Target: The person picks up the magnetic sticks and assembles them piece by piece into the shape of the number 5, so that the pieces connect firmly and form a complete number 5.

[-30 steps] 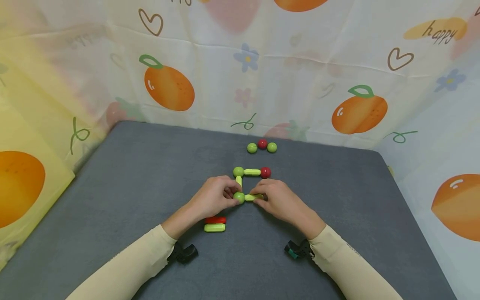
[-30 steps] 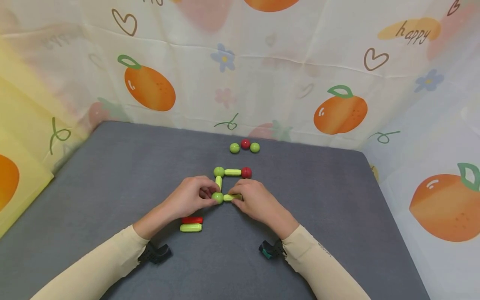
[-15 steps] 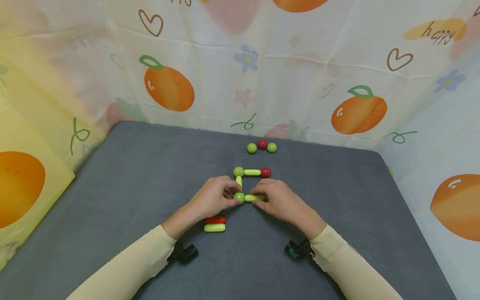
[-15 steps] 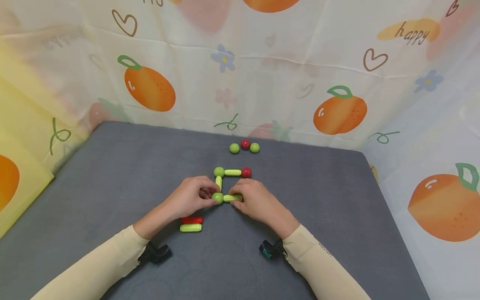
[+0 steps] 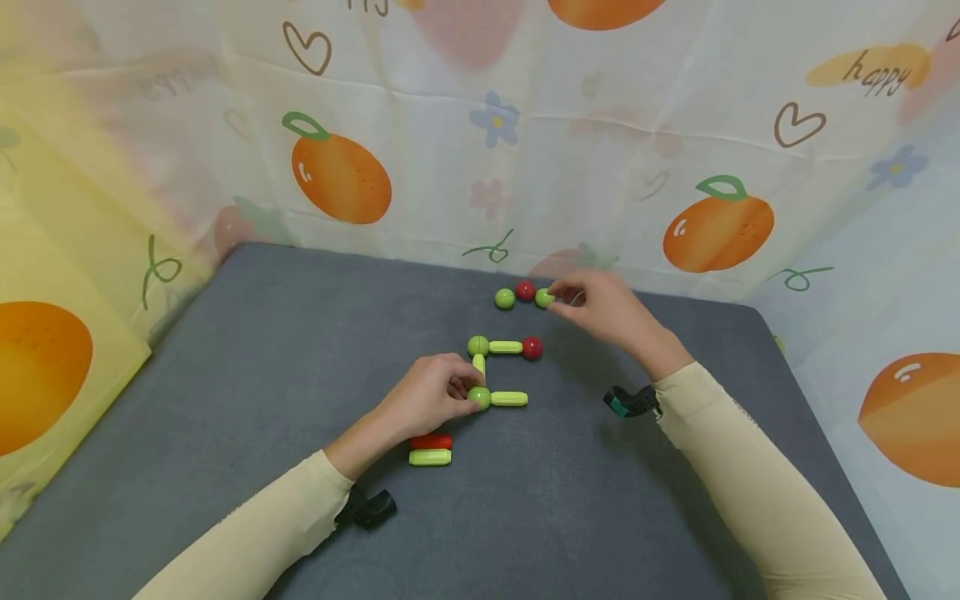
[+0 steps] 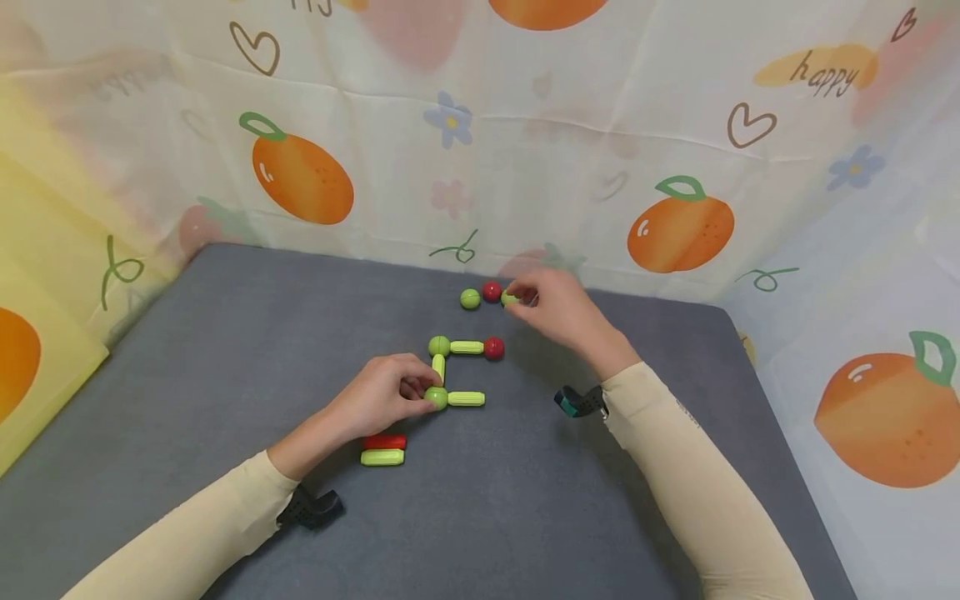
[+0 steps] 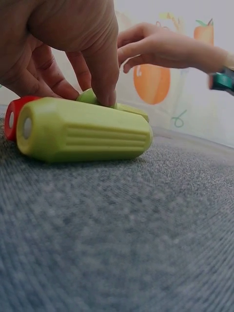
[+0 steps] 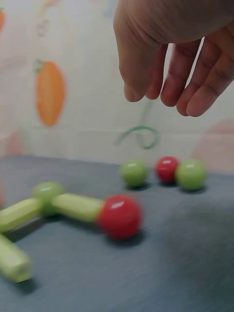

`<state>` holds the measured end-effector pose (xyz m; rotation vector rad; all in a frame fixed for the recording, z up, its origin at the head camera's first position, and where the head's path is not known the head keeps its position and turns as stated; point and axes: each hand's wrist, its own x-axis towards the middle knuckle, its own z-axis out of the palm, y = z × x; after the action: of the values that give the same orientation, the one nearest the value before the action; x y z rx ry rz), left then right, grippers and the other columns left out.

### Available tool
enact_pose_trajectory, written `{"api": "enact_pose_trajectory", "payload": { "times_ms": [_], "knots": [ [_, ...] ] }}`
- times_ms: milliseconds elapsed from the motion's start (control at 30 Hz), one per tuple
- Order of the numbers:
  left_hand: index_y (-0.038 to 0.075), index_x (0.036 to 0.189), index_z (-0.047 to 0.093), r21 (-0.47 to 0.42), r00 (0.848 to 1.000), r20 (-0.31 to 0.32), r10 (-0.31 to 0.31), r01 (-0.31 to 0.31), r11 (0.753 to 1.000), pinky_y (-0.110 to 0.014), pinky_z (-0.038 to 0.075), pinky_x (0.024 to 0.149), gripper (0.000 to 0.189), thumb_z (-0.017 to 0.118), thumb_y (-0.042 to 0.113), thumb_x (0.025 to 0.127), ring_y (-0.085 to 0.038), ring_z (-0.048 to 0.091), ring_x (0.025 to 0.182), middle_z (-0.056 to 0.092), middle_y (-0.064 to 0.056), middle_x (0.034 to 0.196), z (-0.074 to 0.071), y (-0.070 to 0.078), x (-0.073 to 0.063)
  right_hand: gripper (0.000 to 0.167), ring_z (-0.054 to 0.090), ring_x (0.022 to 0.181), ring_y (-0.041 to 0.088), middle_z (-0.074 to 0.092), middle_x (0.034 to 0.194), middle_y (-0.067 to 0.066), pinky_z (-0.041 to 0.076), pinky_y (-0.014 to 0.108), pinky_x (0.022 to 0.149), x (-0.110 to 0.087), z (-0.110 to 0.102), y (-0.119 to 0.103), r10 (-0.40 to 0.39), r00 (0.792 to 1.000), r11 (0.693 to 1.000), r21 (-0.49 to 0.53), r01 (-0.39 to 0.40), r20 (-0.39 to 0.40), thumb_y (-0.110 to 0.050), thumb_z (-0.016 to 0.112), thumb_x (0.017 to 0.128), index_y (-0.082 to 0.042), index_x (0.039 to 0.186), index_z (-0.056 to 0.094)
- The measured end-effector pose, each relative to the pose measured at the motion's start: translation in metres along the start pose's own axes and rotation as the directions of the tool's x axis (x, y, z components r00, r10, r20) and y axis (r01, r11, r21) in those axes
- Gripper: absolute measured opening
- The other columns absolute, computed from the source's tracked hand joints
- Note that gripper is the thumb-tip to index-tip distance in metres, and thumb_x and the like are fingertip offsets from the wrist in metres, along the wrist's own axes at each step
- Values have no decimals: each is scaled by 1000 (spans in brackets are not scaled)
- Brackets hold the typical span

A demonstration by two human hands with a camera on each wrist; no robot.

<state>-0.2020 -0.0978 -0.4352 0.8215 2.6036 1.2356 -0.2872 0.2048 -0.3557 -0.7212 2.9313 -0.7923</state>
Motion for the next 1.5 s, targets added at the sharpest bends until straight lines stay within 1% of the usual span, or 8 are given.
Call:
{"api": "enact_pose_trajectory", "payload": {
  "times_ms": [100,200,433,533,700,1000,1267,1500],
  "knots": [
    [12,113,83,-1,1000,1,0,0,1000,-26,60,79,24,90,7,91,-8,70,87,70,3,104,1,-1,0,31,69,109,30,73,122,13,57,51,95,16,-7,17,48,999,999,4,-48,24,-19,77,104,-4,131,75],
    [13,113,83,0,1000,-3,3,-3,1000,-26,60,78,24,90,7,91,-8,70,87,70,3,104,2,-2,0,34,69,112,33,72,127,16,58,53,92,28,-5,30,70,997,998,-1,-70,39,-16,78,103,-3,134,74],
    [12,113,83,1,1000,-10,6,-6,1000,-26,60,79,25,91,7,90,-8,70,87,70,4,104,4,-2,-1,44,71,114,35,69,136,15,60,51,91,49,19,48,64,995,997,-57,-59,78,-14,79,102,-11,145,69],
    [12,113,82,1,1000,-10,8,-8,1000,-26,60,79,25,91,8,90,-8,70,87,71,3,104,4,-2,-1,44,73,113,35,70,135,17,60,51,91,54,26,53,80,994,996,-51,-77,76,-14,80,101,-7,143,69],
    [12,114,82,0,1000,-7,6,-6,1000,-26,60,79,26,91,7,90,-8,70,88,71,3,105,5,-2,-1,34,71,115,36,71,131,18,60,51,92,54,32,57,109,992,993,-53,-106,71,-14,78,102,-2,133,73],
    [12,113,82,1,1000,-11,13,-13,1000,-26,60,79,25,91,7,90,-8,70,87,71,2,104,4,-3,-1,23,71,114,35,74,122,16,59,50,91,52,40,62,97,995,995,16,-98,27,-10,79,100,-4,123,75],
    [13,113,82,6,1000,-1,2,-2,1000,-26,60,79,25,91,8,90,-7,70,87,71,2,103,2,-2,-1,24,71,115,33,73,124,14,60,50,90,47,38,63,87,996,995,51,-89,29,-16,79,103,-7,125,74],
    [12,112,82,2,1000,-9,14,-14,1000,-27,60,79,24,91,6,90,-9,70,87,71,1,104,1,-3,0,28,71,110,32,72,124,13,59,51,92,24,25,56,56,998,994,93,-54,-18,-17,79,103,-7,128,73]
  ]
}}
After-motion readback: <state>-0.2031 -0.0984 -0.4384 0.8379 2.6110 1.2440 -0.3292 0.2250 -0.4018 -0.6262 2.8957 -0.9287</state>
